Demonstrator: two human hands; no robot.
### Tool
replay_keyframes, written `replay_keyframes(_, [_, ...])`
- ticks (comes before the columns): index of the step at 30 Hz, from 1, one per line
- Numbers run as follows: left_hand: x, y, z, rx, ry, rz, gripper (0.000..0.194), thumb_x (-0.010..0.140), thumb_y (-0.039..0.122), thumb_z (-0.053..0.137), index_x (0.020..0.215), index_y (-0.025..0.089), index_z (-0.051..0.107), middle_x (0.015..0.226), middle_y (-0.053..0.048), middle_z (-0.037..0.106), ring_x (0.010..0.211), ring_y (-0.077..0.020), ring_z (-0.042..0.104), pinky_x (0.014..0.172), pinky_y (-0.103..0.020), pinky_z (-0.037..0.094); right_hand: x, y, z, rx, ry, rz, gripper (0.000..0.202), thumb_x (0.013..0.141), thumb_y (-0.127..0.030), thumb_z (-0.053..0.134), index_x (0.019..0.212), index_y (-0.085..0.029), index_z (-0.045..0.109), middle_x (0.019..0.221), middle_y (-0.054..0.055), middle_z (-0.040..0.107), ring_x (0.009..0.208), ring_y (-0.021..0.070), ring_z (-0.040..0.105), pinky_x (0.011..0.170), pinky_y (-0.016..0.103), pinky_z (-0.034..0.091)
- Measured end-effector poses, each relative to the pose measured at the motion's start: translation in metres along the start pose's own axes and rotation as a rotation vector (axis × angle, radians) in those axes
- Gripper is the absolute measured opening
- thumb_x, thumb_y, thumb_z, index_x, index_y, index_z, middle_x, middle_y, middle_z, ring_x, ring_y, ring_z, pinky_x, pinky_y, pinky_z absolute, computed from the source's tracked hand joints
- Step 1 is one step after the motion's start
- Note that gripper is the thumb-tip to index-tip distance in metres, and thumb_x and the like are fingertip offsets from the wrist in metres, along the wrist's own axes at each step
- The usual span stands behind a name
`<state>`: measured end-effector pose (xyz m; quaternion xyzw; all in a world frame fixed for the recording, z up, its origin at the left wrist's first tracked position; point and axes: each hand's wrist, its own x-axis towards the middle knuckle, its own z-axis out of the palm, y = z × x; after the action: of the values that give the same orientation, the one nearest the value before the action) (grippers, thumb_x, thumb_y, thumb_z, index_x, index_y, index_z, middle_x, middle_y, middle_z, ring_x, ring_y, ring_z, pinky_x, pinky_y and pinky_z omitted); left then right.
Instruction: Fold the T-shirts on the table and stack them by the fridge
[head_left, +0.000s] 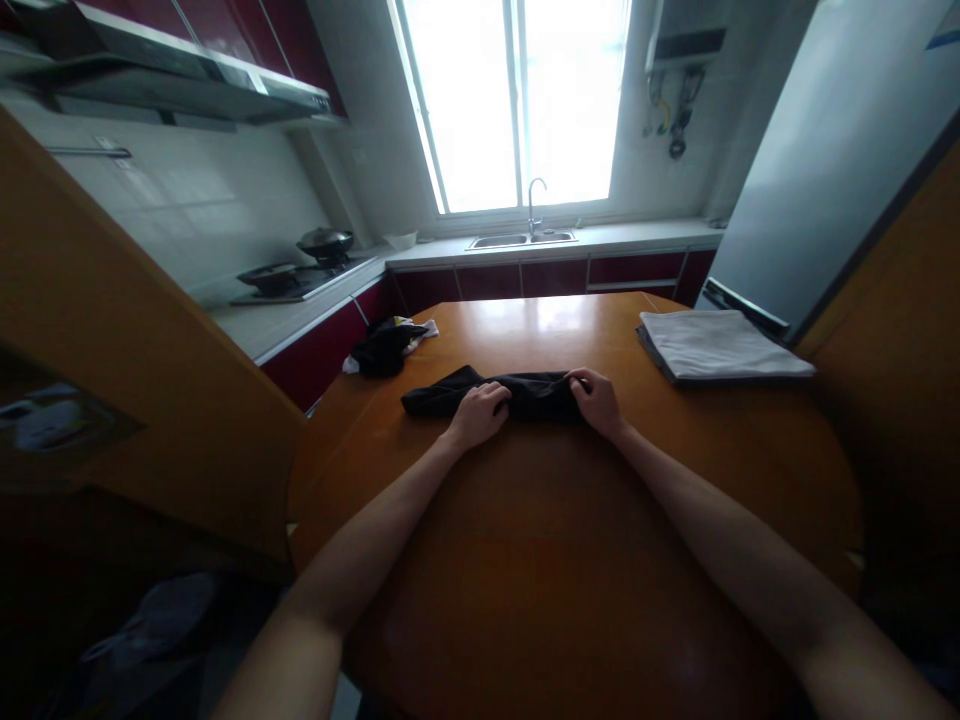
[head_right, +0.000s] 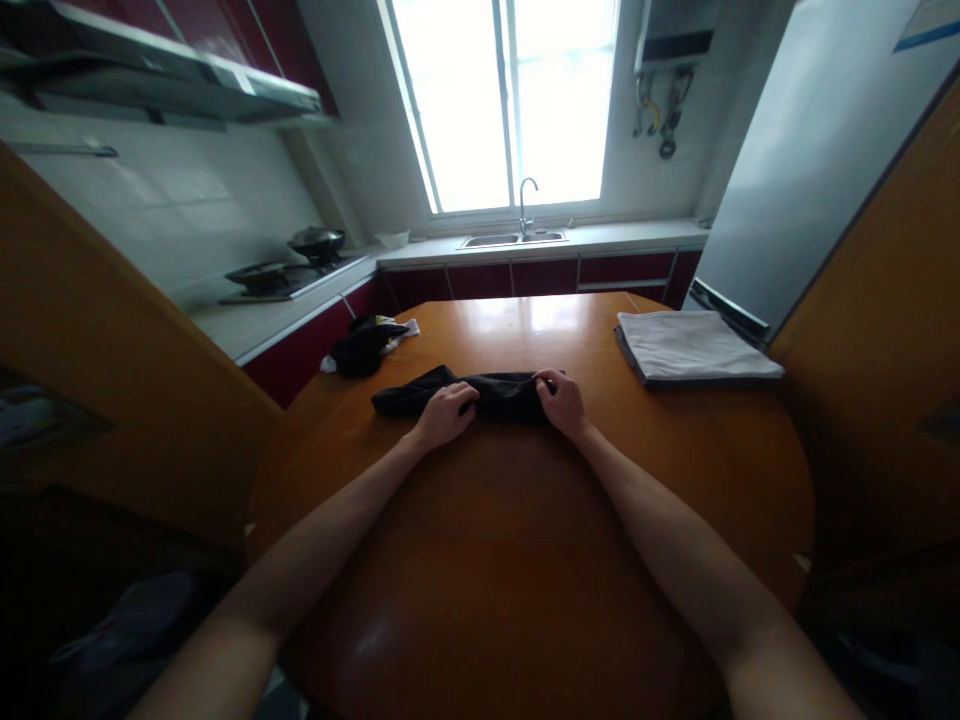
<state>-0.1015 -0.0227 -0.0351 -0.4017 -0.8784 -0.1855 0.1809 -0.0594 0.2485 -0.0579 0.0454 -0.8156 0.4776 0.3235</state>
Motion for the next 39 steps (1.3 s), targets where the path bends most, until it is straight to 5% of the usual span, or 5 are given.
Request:
replay_keyframes(10, [-0.001, -0.01, 0.002, -0.236, 0.354, -0.257, 0.021, 0.095, 0.015, 0.04, 0.112, 0.021, 0.05, 0.092, -0.004, 0.062, 0.083, -0.0198, 0.063, 0.082, -0.033, 0.05, -0.004, -0.001, 0.001, -0.069, -0.175, -0.091, 0.025, 0.091, -0.039, 0.056, 0.098, -0.023, 0.074, 0.092, 0.004, 0.078, 0.086, 0.0233, 0.071, 0.082, 0.035, 0.054])
replay_keyframes(16, [-0.002, -0.01, -0.007, -0.165, 0.187, -0.002, 0.037, 0.093, 0.02, 0.058, 0.13, 0.022, 0.051, 0.116, -0.008, 0.06, 0.106, -0.0227, 0.061, 0.097, -0.035, 0.049, -0.001, 0.004, -0.002, -0.126, -0.127, -0.04, 0.025, 0.091, -0.039, 0.056, 0.098, -0.024, 0.075, 0.095, 0.005, 0.078, 0.092, 0.0246, 0.071, 0.085, 0.036, 0.054])
replay_keyframes(26, [-0.003, -0.014, -0.009, 0.105, -0.003, -0.047, 0.08, 0.072, 0.0, 0.054, 0.147, 0.027, 0.047, 0.131, -0.009, 0.059, 0.119, -0.0292, 0.055, 0.103, -0.046, 0.044, 0.013, 0.019, -0.021, -0.228, 0.197, 0.123, 0.036, 0.091, -0.044, 0.051, 0.095, -0.018, 0.075, 0.095, 0.015, 0.077, 0.09, 0.0307, 0.07, 0.083, 0.04, 0.052])
replay_keyframes(34, [-0.005, -0.044, -0.019, 0.162, 0.154, -0.335, 0.03, 0.083, 0.011, 0.053, 0.101, 0.021, 0.074, 0.114, -0.009, 0.067, 0.114, -0.029, 0.058, 0.104, -0.045, 0.044, 0.024, 0.041, -0.041, -0.188, 0.31, 0.17, 0.038, 0.087, -0.046, 0.052, 0.091, -0.015, 0.074, 0.094, 0.018, 0.076, 0.089, 0.0319, 0.07, 0.085, 0.042, 0.052])
replay_keyframes(39, [-0.012, -0.083, -0.027, 0.025, 0.138, -0.458, 0.034, 0.084, 0.014, 0.049, 0.107, 0.018, 0.073, 0.116, -0.011, 0.07, 0.114, -0.0272, 0.063, 0.105, -0.04, 0.047, 0.025, 0.041, -0.034, -0.122, 0.034, 0.201, 0.035, 0.086, -0.045, 0.056, 0.084, -0.016, 0.074, 0.086, 0.013, 0.077, 0.083, 0.0287, 0.071, 0.079, 0.039, 0.054])
